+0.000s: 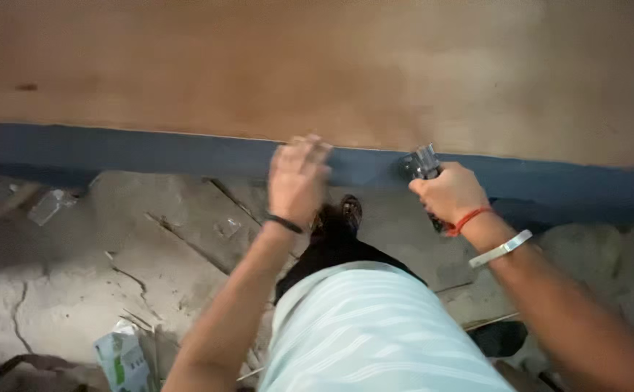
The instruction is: The person staples a gray fabric onto the edges of a wooden board using a handheld stapler. They then place thin wooden strips along the edges and staple them over the fabric to secure it.
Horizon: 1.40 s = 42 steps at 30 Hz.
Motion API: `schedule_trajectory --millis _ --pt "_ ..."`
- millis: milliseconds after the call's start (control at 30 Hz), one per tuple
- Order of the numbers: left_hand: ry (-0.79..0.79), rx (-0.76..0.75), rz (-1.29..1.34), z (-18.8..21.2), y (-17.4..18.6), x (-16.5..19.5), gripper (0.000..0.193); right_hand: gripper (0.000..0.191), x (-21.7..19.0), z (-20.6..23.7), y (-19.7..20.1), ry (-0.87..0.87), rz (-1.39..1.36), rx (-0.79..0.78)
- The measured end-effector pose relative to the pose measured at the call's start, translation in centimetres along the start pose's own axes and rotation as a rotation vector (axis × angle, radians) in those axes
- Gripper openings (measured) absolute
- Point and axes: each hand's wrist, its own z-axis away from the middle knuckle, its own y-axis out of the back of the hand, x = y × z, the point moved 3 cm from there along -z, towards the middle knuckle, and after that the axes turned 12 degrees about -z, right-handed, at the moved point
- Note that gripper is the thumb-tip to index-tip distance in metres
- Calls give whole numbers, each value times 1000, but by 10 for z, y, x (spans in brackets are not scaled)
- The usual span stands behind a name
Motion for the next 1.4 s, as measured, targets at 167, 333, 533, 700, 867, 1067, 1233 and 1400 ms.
schedule_trajectory --millis 167,333,533,700,867,1067,1233,1400 --pt "132 -30 -147 -21 45 -57 34 31 -7 3 -11 71 -110 -277" --pt "125 -116 50 -29 44 -60 40 27 -38 5 -35 79 -121 -414" --pt "-152 -40 6 -2 24 -74 48 23 -89 9 -62 46 -164 -408" --pt "-334 -56 62 38 42 -98 49 20 -102 30 -86 -115 -248 -385" --pt "-387 -111 196 34 68 -75 49 19 -106 62 -83 -177 -398 -333" --pt "-434 -216 205 30 83 -61 56 28 -115 72 -88 -339 -252 -210" --pt "-437 -144 164 41 81 -56 63 26 -118 66 -96 -373 -355 -203" --pt "-446 -269 231 43 81 -59 62 26 -128 67 -96 -294 -108 -51"
